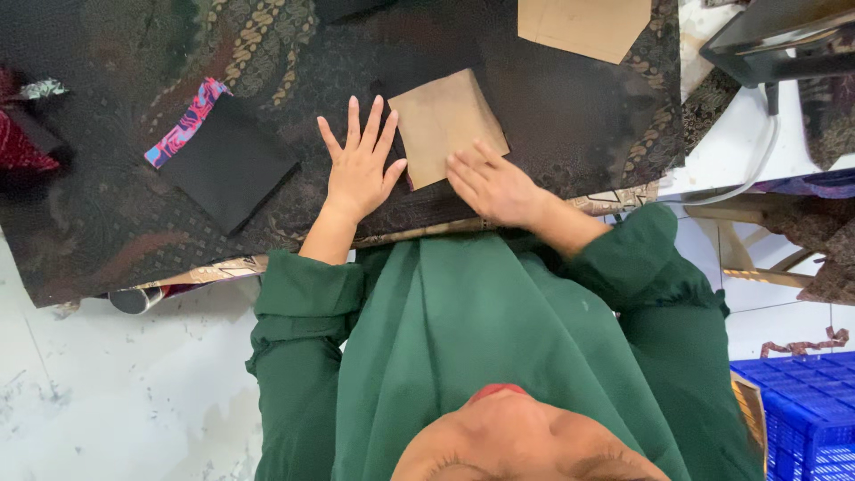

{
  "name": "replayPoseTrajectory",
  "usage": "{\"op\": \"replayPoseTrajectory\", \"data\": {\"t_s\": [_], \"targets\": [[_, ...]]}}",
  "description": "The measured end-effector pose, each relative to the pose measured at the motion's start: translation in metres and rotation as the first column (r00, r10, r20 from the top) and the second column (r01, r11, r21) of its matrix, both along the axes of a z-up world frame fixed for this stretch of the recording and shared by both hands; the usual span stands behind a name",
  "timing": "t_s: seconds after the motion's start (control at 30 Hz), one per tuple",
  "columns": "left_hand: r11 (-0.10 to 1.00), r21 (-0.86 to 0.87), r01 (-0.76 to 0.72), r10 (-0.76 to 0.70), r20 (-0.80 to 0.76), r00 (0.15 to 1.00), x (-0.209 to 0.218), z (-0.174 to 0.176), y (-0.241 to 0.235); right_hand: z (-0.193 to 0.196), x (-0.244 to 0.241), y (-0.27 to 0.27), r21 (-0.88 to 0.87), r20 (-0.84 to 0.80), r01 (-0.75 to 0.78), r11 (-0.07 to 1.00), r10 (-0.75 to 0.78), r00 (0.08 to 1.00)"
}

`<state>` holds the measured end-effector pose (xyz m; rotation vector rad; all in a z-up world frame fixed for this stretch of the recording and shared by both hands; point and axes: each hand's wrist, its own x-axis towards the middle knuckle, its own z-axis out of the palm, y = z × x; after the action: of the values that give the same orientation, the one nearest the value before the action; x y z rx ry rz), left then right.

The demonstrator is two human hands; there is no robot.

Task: The person irons small black fabric pieces with a colorful patterned strip. They place a brown paper over the fabric, press with an iron, then remove the paper and repeat the process on multiple pieces.

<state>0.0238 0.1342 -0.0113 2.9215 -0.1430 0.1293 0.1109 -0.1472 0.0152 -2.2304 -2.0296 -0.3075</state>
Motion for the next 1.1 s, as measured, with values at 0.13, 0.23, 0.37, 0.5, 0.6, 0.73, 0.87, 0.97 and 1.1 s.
{"op": "replayPoseTrajectory", "data": {"t_s": [0.13, 0.23, 0.37, 0.5, 0.6, 0.73, 0.87, 0.97, 1.1], "targets": [[1.000, -0.026, -0.007, 0.007, -0.019, 1.000, 0.001, -0.001, 0.000, 0.008, -0.012, -0.011, 0.080, -0.088, -0.023, 0.997, 0.030, 0.996], [1.000, -0.022, -0.002, 0.001, -0.020, 1.000, -0.003, -0.001, -0.002, 0.008, -0.009, -0.007, 0.107, -0.012, 0.078, 0.991, -0.077, 0.997], [1.000, -0.007, -0.006, 0.006, 0.000, 1.000, 0.000, 0.002, -0.002, 0.005, 0.002, 0.015, 0.044, 0.134, 0.135, 0.990, -0.139, 0.981], [1.000, -0.024, -0.019, 0.018, -0.027, 0.999, -0.001, 0.002, -0.002, 0.008, -0.008, 0.016, 0.077, 0.060, 0.072, 0.994, -0.077, 0.995], [1.000, -0.018, -0.021, 0.020, -0.026, 0.999, 0.000, 0.001, -0.003, 0.029, -0.028, 0.001, 0.142, -0.029, 0.035, 0.989, -0.031, 0.999], [0.999, -0.031, -0.019, 0.017, -0.042, 0.999, 0.002, 0.003, -0.003, 0.076, -0.041, -0.028, 0.323, -0.051, 0.025, 0.946, -0.009, 0.999], [0.996, -0.077, -0.044, 0.044, -0.002, 0.999, -0.002, 0.004, -0.003, 0.109, -0.015, -0.056, 0.517, -0.150, 0.162, 0.840, -0.097, 0.984], [0.981, -0.182, -0.061, 0.094, 0.178, 0.979, -0.008, 0.006, -0.006, 0.109, 0.018, -0.069, 0.494, -0.039, 0.364, 0.790, -0.398, 0.916], [0.921, -0.380, -0.082, 0.214, 0.321, 0.923, -0.032, 0.009, -0.023, 0.071, 0.042, -0.064, 0.434, -0.165, 0.480, 0.762, -0.457, 0.874]]}}
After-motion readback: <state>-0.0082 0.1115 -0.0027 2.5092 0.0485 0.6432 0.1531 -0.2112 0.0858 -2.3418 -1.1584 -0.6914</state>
